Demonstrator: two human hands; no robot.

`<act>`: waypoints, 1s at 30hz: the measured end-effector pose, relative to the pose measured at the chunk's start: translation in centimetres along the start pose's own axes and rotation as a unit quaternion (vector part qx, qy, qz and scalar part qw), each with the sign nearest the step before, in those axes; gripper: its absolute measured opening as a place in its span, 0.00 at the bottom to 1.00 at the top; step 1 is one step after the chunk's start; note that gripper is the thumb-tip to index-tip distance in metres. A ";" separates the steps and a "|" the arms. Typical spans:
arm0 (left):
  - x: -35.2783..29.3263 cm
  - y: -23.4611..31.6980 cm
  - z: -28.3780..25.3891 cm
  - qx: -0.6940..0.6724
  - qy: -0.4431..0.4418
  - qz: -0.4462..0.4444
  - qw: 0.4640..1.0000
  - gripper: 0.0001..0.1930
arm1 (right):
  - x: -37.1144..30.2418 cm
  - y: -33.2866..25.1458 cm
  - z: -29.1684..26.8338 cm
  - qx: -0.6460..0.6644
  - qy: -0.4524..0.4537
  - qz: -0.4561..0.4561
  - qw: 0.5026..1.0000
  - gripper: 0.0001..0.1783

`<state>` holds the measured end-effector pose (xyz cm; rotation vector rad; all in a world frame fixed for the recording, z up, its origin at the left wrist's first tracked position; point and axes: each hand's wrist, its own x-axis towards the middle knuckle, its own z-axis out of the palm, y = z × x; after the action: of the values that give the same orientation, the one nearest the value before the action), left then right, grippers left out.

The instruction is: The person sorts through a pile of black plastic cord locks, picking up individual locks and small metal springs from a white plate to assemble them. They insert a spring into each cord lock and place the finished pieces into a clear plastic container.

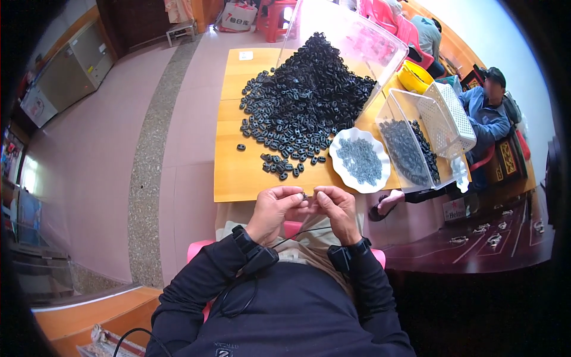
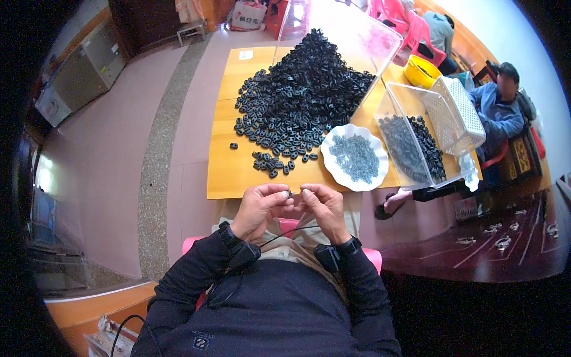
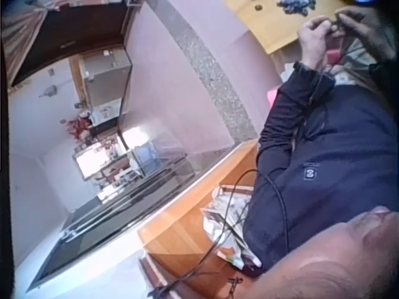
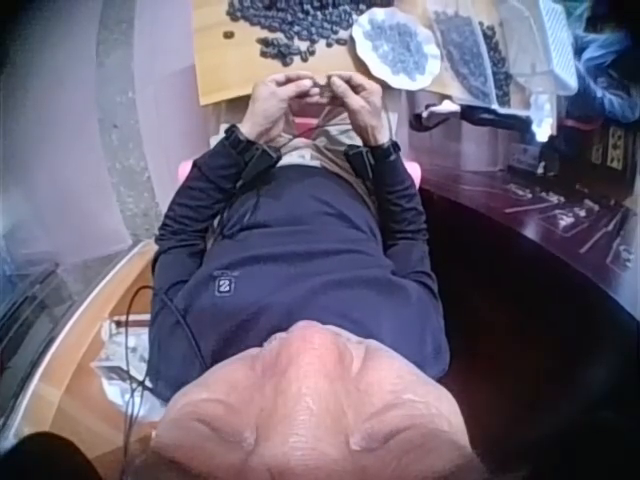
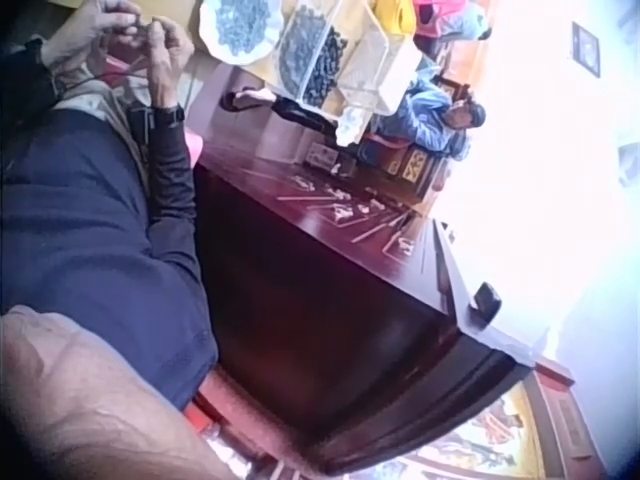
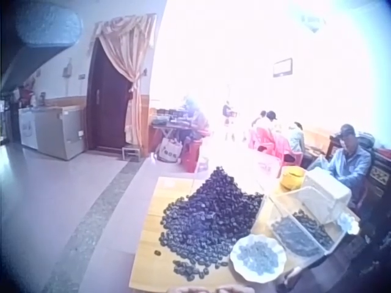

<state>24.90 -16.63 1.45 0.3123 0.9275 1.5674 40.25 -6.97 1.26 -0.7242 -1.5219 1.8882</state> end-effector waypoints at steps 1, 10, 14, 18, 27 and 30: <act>-0.2 0.2 0.0 0.001 0.019 0.005 1.000 0.08 | 0.1 0.2 -0.2 -0.016 0.016 -0.013 1.000 0.10; -1.2 0.9 -2.0 -0.037 0.071 0.033 0.996 0.07 | 3.4 -0.6 0.3 -0.388 0.043 -0.204 0.898 0.09; -1.4 1.3 -2.3 -0.059 0.092 0.048 0.993 0.07 | 5.3 -0.4 0.9 -0.501 0.026 -0.224 0.836 0.12; -1.4 1.5 -2.5 -0.066 0.089 0.055 0.992 0.07 | 5.7 -1.3 1.9 -0.613 0.018 -0.164 0.772 0.14; -1.2 1.5 -2.6 -0.054 0.077 0.062 0.994 0.07 | 5.7 -0.4 1.1 -0.587 0.026 -0.188 0.787 0.11; -1.2 1.4 -2.6 -0.051 0.075 0.059 0.994 0.07 | 5.5 0.1 0.2 -0.488 0.029 -0.250 0.836 0.08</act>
<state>22.44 -18.69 1.14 0.1813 0.9538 1.7591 36.39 -3.09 0.96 -0.6651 -2.3370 0.6116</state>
